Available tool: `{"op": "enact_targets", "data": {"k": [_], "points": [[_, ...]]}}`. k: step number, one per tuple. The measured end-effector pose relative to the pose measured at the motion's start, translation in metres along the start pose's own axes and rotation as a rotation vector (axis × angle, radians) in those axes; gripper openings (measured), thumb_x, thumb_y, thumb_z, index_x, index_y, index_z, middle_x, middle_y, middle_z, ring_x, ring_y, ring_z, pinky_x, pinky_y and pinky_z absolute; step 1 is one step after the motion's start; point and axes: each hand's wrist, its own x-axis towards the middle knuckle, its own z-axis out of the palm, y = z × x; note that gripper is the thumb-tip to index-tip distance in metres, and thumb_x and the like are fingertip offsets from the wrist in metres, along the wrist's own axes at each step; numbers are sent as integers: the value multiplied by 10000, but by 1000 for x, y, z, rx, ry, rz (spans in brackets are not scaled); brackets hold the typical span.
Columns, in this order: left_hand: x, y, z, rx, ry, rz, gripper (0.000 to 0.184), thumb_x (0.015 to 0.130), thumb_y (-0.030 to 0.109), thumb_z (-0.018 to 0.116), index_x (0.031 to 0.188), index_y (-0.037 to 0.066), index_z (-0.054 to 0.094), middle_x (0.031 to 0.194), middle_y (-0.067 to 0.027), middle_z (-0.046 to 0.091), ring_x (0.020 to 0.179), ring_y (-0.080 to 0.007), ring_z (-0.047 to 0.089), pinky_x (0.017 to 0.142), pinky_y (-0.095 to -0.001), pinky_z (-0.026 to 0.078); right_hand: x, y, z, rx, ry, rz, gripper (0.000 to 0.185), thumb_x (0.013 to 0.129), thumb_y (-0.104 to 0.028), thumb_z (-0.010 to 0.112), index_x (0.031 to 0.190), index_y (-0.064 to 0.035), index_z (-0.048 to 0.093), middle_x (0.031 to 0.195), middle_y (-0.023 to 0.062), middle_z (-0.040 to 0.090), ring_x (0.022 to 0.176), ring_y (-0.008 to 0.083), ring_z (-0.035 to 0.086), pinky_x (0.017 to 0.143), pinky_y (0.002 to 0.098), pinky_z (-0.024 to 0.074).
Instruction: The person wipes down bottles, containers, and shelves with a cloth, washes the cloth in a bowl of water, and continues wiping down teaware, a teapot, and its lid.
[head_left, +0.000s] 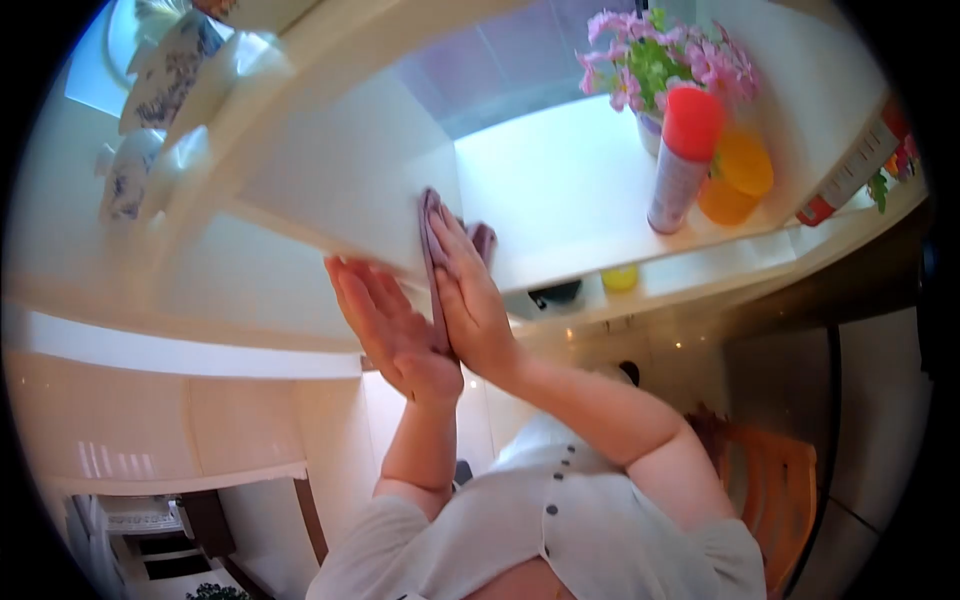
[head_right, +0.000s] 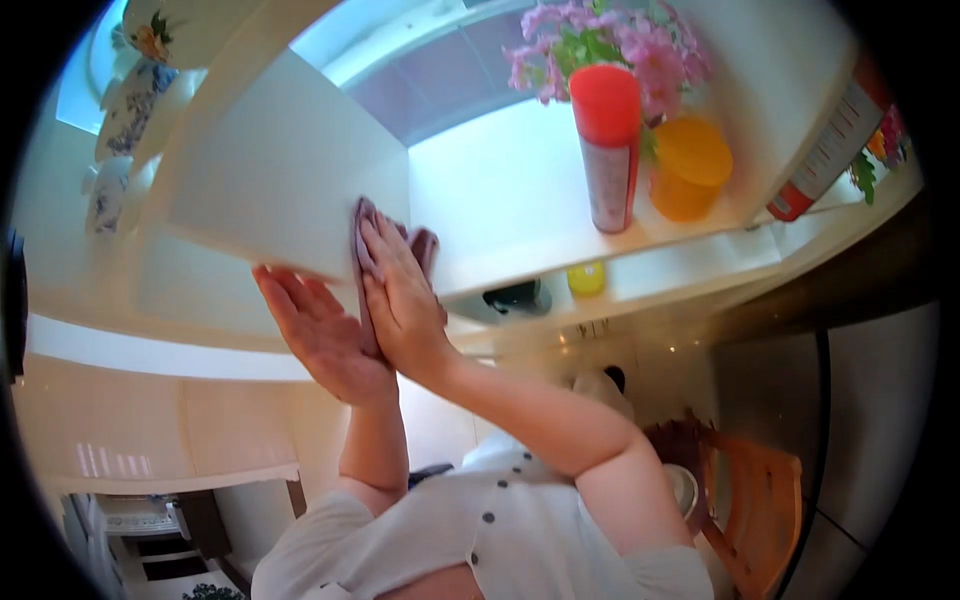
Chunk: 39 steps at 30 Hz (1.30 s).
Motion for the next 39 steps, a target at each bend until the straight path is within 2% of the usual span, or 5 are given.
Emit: {"op": "enact_targets", "data": {"k": [11,17,26,32,39], "points": [[2,4,-6,-11,-85,-24,824,1006,562,359,1543,-5,96,1637,-125,2,1505,-211,113,1210,-357,158,-1,-4,-4,44,-18,25,496,959,-58,455,1449,-2,399,1523,209,356,1423,374,314,1165,414,240],[1,-8,-9,-64,-83,90,736,1030,470,295,1532,-35,112,1626,-139,104,1503,-228,126,1223,-418,105,0,-5,-4,63,16,34,477,962,-71,479,1432,-6,428,1499,224,386,1401,392,346,1150,439,268],[1,-7,-8,-68,-96,70,826,1013,544,346,1547,4,22,1640,-99,-10,1509,-216,70,1225,-417,90,24,-13,3,90,15,-1,487,955,-41,453,1439,-3,419,1523,221,352,1427,379,313,1159,424,245],[8,-1,-6,-106,-149,8,842,995,524,407,1545,-7,56,1636,-113,69,1501,-224,136,1211,-398,149,73,-16,16,141,-39,-226,529,960,-143,494,1465,-28,390,1532,234,324,1422,397,298,1165,435,219],[0,-9,-2,-200,27,85,748,1000,402,411,1518,-68,146,1617,-151,138,1489,-236,186,1209,-366,172,80,-2,15,85,-72,60,580,993,-301,420,1476,9,335,1550,266,256,1454,399,211,1179,443,168]]}}
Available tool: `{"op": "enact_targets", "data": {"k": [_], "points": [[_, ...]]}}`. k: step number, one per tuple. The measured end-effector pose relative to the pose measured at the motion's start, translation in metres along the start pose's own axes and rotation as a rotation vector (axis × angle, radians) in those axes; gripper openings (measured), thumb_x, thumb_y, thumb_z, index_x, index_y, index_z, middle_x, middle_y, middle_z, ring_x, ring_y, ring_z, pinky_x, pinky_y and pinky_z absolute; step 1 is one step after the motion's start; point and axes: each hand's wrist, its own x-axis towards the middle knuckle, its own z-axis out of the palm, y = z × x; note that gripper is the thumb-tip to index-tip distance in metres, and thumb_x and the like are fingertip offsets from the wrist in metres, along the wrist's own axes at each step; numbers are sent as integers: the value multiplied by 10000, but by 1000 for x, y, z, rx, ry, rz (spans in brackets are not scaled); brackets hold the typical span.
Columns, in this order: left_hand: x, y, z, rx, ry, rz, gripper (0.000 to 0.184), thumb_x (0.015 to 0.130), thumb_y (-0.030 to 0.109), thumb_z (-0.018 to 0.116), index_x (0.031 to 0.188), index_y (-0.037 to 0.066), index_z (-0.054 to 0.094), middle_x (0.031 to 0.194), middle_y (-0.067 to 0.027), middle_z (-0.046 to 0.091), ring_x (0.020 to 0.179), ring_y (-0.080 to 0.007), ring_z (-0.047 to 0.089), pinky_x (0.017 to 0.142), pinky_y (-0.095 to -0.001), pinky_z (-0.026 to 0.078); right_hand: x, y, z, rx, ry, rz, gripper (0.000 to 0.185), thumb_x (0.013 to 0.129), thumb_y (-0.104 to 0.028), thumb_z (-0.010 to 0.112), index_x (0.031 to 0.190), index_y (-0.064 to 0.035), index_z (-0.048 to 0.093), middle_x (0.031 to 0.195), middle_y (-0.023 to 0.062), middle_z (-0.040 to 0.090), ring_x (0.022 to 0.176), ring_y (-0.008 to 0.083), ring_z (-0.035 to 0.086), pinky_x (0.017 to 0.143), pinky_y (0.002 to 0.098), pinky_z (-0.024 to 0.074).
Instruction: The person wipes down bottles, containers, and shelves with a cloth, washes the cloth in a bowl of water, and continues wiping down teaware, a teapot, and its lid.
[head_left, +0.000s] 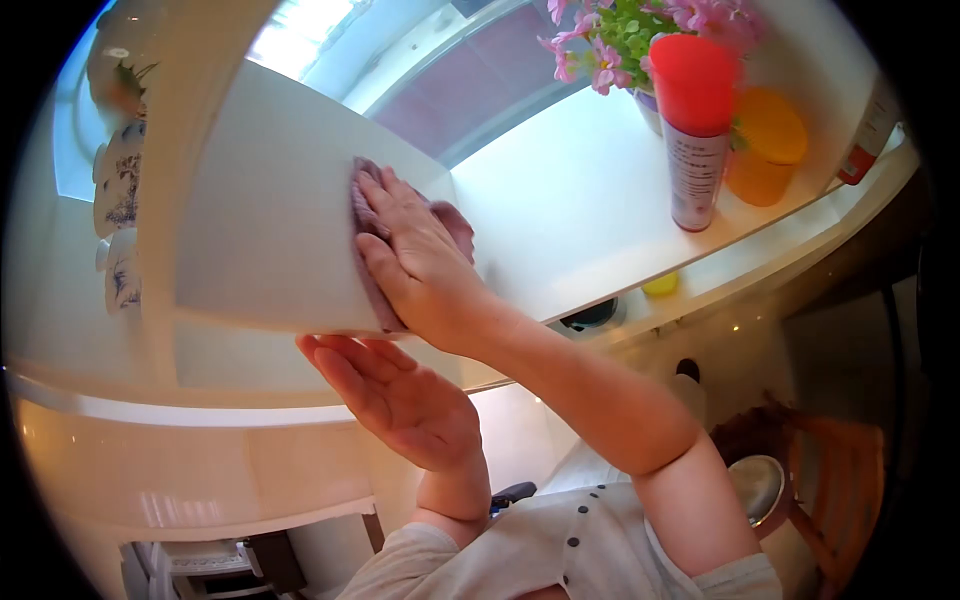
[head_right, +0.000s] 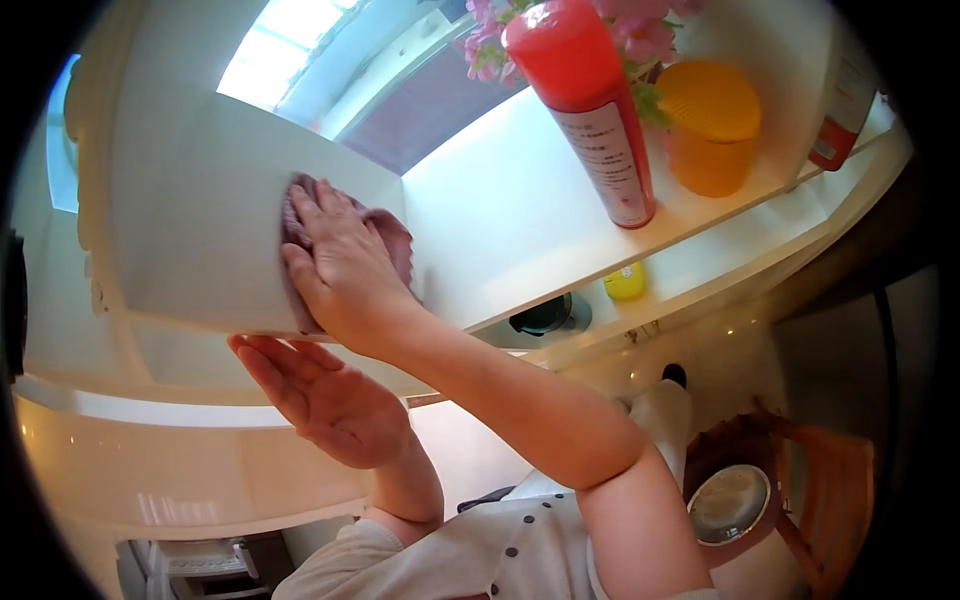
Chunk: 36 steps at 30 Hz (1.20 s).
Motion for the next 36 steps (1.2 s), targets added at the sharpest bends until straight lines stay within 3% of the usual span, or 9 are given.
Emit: {"op": "enact_targets", "data": {"k": [5,7,10,12,14,17,23,28,36], "points": [[1,3,-5,14,-100,-1,696,1022,395,365,1524,-44,167,1624,-126,130,1491,-235,180,1210,-372,166,-46,9,-17,-167,-28,105,563,1000,-284,419,1468,17,335,1539,261,283,1426,387,282,1160,442,225],[1,5,-2,54,-82,-16,707,1023,420,357,1524,-42,168,1624,-126,128,1489,-227,187,1210,-372,167,-61,7,-26,-368,-17,142,463,979,-202,453,1381,28,453,1402,252,480,1280,391,471,1068,441,377],[2,5,0,65,-59,-35,723,1019,440,362,1523,-43,174,1624,-122,126,1484,-219,200,1206,-366,176,-74,-1,-48,-463,-75,-13,364,926,-106,490,1255,31,562,1204,214,628,1099,386,585,951,437,476],[3,6,-2,87,-69,-71,738,1014,460,372,1521,-43,185,1626,-117,119,1481,-213,208,1200,-357,191,-55,0,-73,-619,60,-137,332,877,-44,504,1185,23,611,1105,192,667,1039,375,606,924,439,492],[4,6,-4,91,-69,-70,740,1012,461,379,1519,-44,192,1625,-117,118,1480,-213,210,1198,-353,197,-31,8,-98,-922,122,-164,400,860,-43,538,1252,26,567,1236,212,614,1143,363,568,989,406,463],[5,8,-5,100,-87,-55,749,1012,476,390,1515,-47,205,1624,-128,114,1482,-215,207,1195,-348,204,-19,30,-101,-1387,-159,-36,569,833,-116,608,1360,52,476,1430,193,486,1349,337,434,1144,403,319],[4,11,-6,129,-119,-77,742,1024,499,357,1518,-35,208,1627,-140,78,1493,-229,172,1200,-361,185,-29,17,-79,-1286,-583,-176,574,869,-159,595,1384,49,452,1472,183,442,1385,304,398,1166,405,278],[3,10,-5,176,-117,-64,727,1027,488,357,1519,-27,213,1629,-141,68,1497,-236,157,1203,-373,174,-58,14,-72,-1171,-403,-255,454,913,-193,555,1302,42,544,1372,186,540,1311,305,484,1126,407,343],[-9,10,-13,230,-116,24,723,1023,480,378,1518,-22,216,1618,-159,130,1490,-263,185,1211,-394,158,-92,7,-100,-1018,-207,-545,318,811,-91,604,1119,-40,663,1169,106,670,1106,243,628,979,358,468]]}}
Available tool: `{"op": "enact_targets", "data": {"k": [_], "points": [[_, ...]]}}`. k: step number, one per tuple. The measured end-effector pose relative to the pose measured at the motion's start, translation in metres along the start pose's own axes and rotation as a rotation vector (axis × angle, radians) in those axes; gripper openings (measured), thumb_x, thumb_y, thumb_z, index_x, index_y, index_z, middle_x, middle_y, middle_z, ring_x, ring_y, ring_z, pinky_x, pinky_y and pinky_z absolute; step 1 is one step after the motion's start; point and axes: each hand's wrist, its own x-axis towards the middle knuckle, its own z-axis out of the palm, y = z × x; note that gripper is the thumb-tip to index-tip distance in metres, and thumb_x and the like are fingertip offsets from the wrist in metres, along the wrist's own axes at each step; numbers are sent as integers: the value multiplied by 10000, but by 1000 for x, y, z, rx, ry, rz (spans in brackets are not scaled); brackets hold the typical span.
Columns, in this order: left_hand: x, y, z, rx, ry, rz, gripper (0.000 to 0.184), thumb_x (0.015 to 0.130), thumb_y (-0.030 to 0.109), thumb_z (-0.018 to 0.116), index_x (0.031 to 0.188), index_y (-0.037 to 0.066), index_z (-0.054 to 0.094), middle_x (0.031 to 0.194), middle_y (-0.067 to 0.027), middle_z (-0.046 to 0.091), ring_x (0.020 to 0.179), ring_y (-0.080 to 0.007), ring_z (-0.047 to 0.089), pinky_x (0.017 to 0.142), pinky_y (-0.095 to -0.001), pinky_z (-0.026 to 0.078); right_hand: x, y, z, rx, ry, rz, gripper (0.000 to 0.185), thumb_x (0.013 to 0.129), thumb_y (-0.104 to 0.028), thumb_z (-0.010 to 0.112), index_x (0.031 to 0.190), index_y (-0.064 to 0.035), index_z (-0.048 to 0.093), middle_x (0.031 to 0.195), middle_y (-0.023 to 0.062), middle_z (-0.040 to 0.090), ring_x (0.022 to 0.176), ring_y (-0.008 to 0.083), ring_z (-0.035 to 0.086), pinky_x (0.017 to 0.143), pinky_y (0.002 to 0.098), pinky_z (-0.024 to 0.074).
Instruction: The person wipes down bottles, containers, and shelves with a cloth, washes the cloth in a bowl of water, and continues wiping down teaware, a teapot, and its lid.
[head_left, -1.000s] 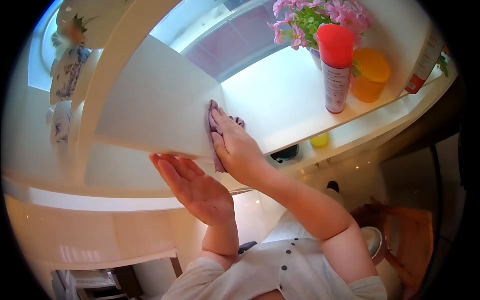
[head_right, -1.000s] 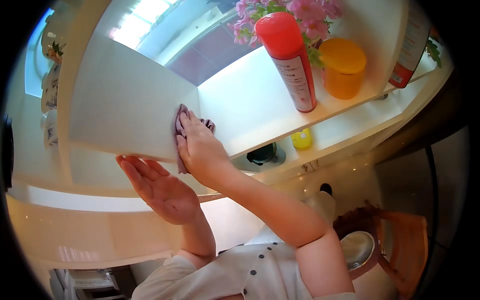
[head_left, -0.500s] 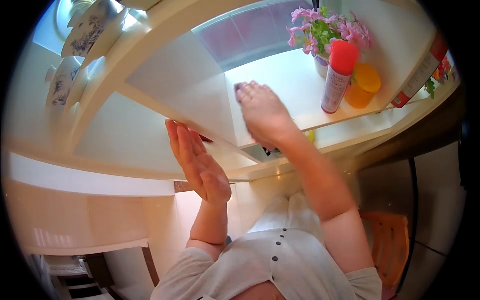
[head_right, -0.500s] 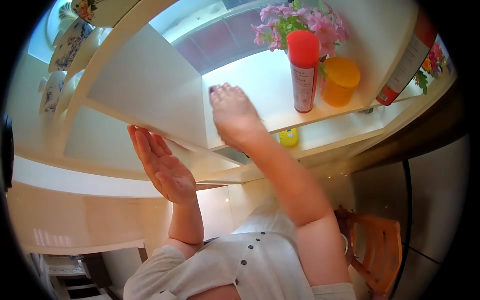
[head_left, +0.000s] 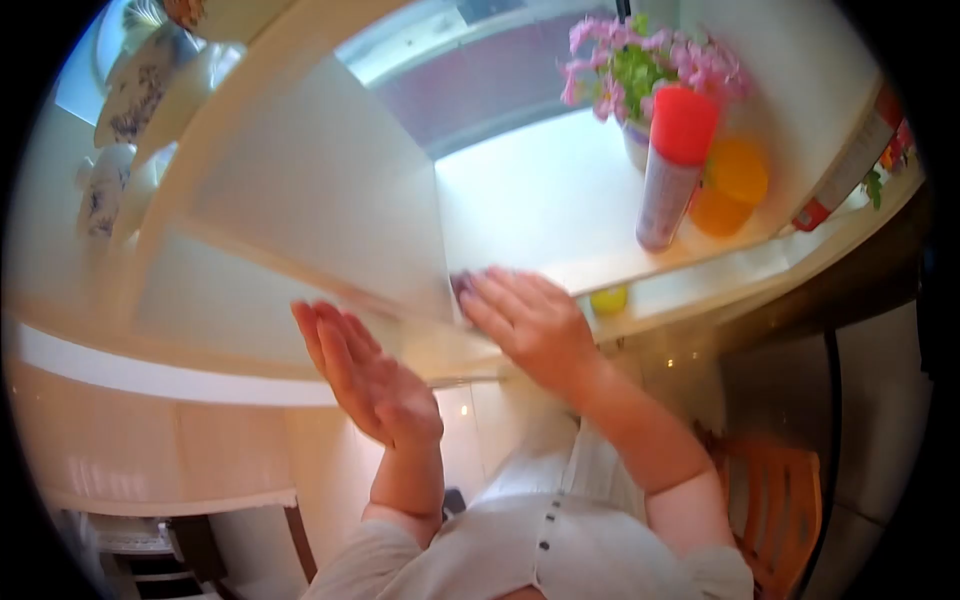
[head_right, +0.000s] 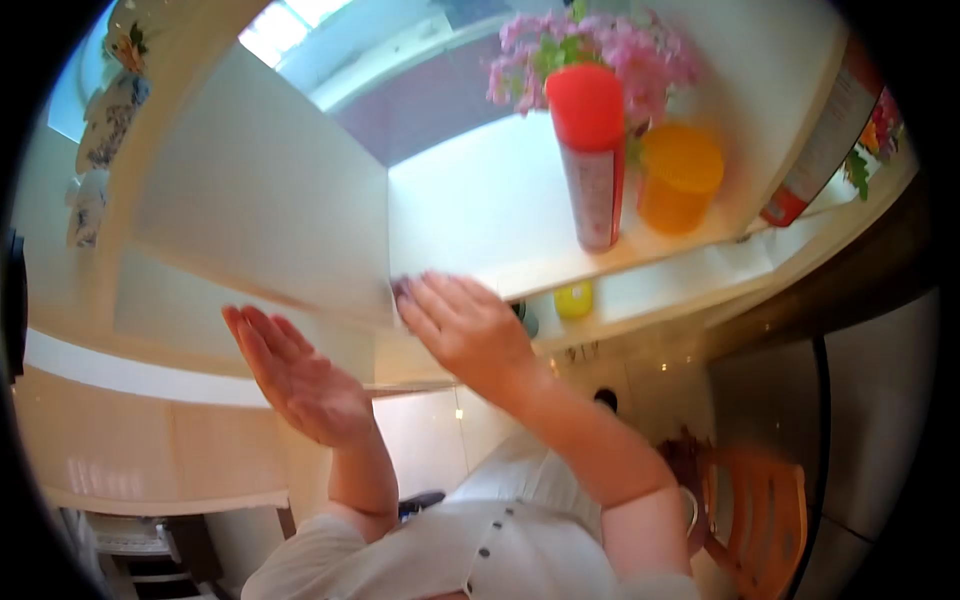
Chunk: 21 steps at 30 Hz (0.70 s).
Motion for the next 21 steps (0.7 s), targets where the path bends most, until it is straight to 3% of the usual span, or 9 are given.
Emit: {"op": "enact_targets", "data": {"k": [8,13,21], "points": [[-26,-11,8,-1,-113,-4,732,1021,490,382,1513,-26,216,1606,-184,160,1488,-296,187,1216,-438,146,-19,6,-4,-58,38,11,274,849,-131,612,1112,-108,683,1167,70,680,1119,207,632,976,346,460],[-24,-11,1,-14,-109,11,709,1011,435,461,1504,-26,241,1586,-198,216,1470,-326,234,1214,-439,162,-26,19,-16,-116,23,10,276,869,-135,610,1137,-130,676,1180,61,673,1128,206,627,997,362,450],[-34,-7,5,-93,-170,94,645,999,361,519,1469,-31,316,1550,-237,266,1439,-371,291,1199,-451,217,-48,36,-40,-292,62,162,301,855,-129,641,1153,-148,678,1198,50,664,1154,203,610,1079,396,360]]}}
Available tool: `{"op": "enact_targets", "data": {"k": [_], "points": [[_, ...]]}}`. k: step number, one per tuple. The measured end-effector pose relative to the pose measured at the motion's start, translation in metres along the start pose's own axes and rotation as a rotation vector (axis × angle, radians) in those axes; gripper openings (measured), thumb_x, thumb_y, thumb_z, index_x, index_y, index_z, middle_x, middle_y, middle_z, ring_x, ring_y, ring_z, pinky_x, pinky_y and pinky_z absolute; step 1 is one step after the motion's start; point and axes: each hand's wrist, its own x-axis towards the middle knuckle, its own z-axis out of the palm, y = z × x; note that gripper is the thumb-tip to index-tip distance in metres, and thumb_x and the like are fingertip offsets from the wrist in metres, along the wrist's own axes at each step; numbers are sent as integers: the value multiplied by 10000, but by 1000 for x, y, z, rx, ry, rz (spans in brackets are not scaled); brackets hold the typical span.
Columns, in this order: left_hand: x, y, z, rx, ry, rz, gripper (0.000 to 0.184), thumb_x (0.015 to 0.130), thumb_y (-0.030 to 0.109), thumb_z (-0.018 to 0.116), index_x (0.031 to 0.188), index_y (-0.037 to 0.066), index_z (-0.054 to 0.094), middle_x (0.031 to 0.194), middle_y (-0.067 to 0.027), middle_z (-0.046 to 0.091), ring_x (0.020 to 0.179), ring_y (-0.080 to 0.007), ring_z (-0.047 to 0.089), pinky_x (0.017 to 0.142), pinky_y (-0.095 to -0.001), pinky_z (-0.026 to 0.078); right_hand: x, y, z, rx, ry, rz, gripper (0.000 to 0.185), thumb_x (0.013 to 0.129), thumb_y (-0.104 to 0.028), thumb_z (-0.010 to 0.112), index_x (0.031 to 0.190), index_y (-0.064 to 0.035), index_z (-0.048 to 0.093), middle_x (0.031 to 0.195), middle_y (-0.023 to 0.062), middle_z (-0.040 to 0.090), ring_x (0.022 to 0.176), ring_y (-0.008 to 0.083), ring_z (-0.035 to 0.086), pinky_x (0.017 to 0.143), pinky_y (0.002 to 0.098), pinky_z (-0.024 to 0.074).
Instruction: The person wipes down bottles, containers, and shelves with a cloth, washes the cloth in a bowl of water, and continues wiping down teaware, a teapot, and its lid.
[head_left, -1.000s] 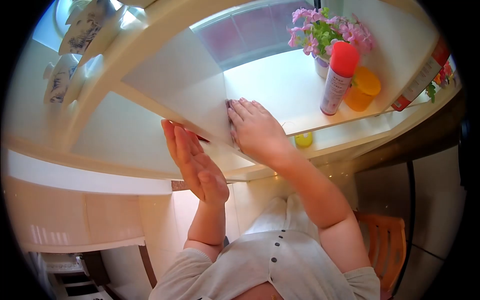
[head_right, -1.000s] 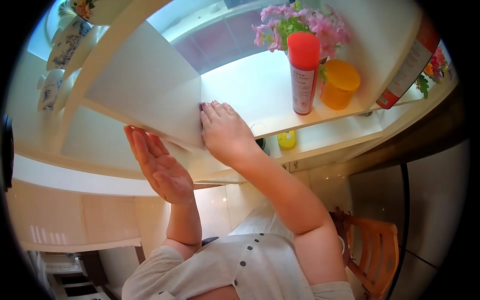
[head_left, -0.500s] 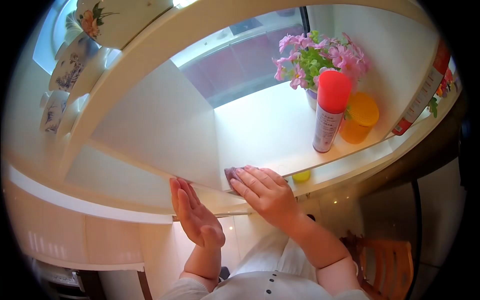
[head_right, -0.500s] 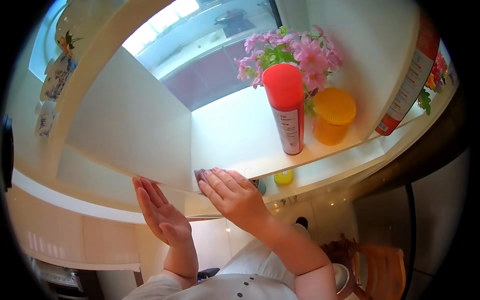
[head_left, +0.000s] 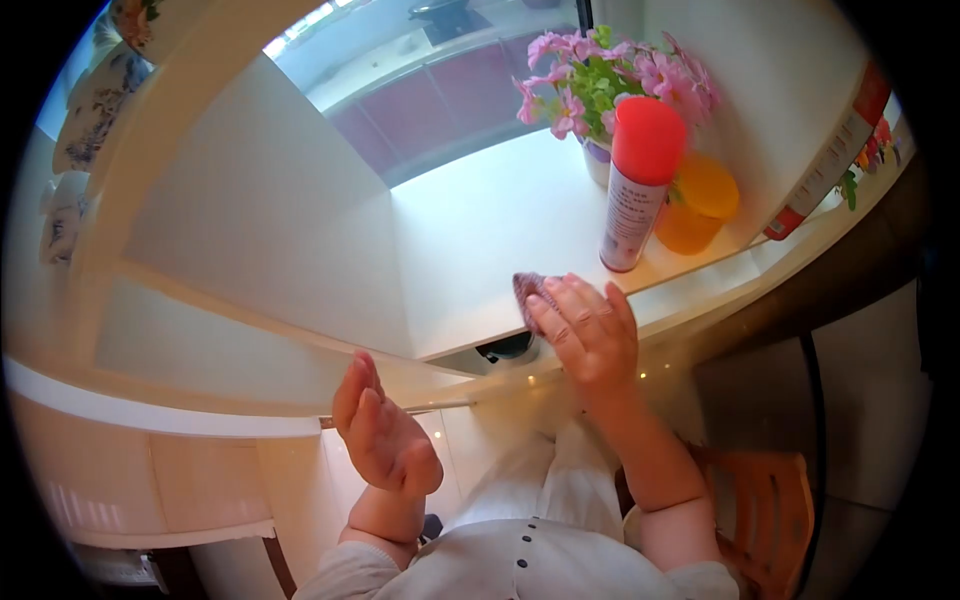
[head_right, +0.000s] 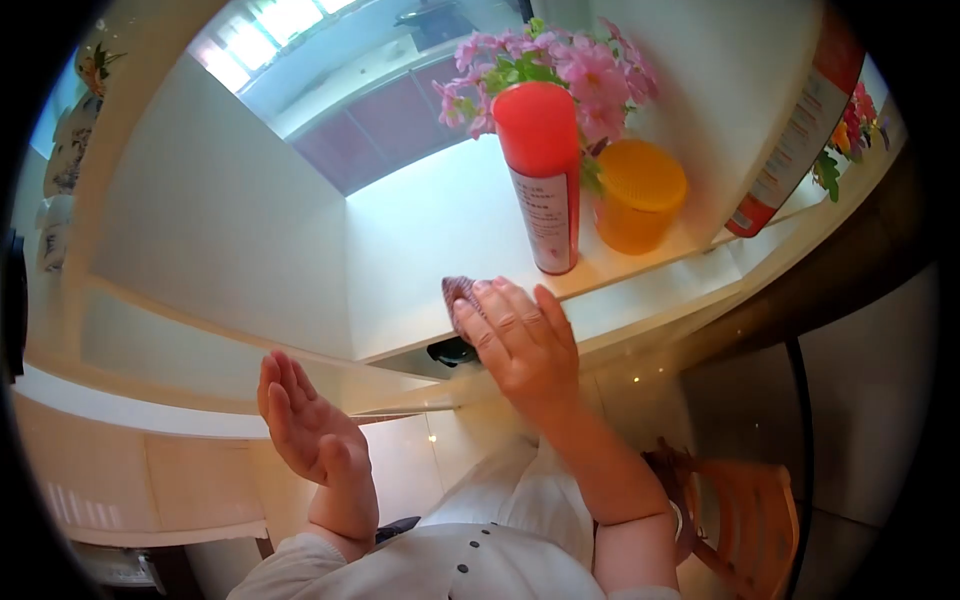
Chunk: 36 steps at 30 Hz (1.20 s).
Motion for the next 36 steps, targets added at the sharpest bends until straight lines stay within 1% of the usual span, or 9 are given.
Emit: {"op": "enact_targets", "data": {"k": [4,7,10,11,13,18,20,26,36], "points": [[5,2,11,-14,-61,-11,561,991,275,530,1435,-32,376,1496,-247,340,1408,-387,340,1186,-475,243,-9,2,-14,-110,33,99,269,849,-119,646,1107,-155,711,1203,36,667,1174,201,597,1081,392,352],[12,1,19,-25,-133,-8,495,978,197,529,1398,-43,420,1444,-248,397,1363,-385,404,1162,-498,287,-20,8,-24,-82,89,133,218,876,-105,631,1077,-95,714,1150,69,682,1083,226,640,987,366,441],[18,-2,31,-42,-182,-57,445,959,111,521,1363,-61,451,1407,-246,433,1324,-377,450,1135,-498,332,-27,15,-27,172,236,325,189,893,-51,614,1059,-16,698,1080,124,692,910,273,671,830,335,514],[20,-3,37,-50,-185,-61,445,959,111,521,1363,-61,451,1407,-246,433,1324,-377,450,1135,-498,332,-30,16,-21,478,379,495,184,890,-21,610,1054,12,686,1055,149,691,834,290,661,784,335,523],[24,-7,51,-33,-135,-151,416,877,26,591,1280,-61,538,1321,-247,534,1236,-364,532,1046,-424,430,-10,14,-36,30,292,372,205,858,33,627,1055,37,684,1075,183,681,793,314,639,759,365,531],[39,-11,80,-44,-202,-187,445,850,-18,627,1284,-57,537,1319,-227,547,1204,-342,554,1024,-397,441,-16,3,-18,11,189,266,248,834,-18,674,1076,32,699,1154,158,665,913,301,627,764,376,530],[43,-13,92,-43,-261,-251,502,860,-64,575,1352,-57,472,1384,-201,481,1302,-314,486,1104,-429,373,-24,-6,-17,214,162,255,238,808,-18,690,1041,22,712,1158,137,671,907,280,633,757,371,529],[59,-17,137,14,-221,-407,748,738,88,814,1380,-13,442,1289,-185,538,1180,-310,553,984,-395,446,-47,-8,-30,223,207,375,288,697,4,715,981,-41,736,1136,113,683,891,257,639,750,358,524],[75,-14,165,-7,-284,-681,612,764,150,817,1257,-11,492,1119,-142,647,961,-251,668,816,-344,534,-47,12,-49,340,346,434,324,722,75,676,1029,-28,682,1118,172,660,896,299,621,790,373,503]]}}
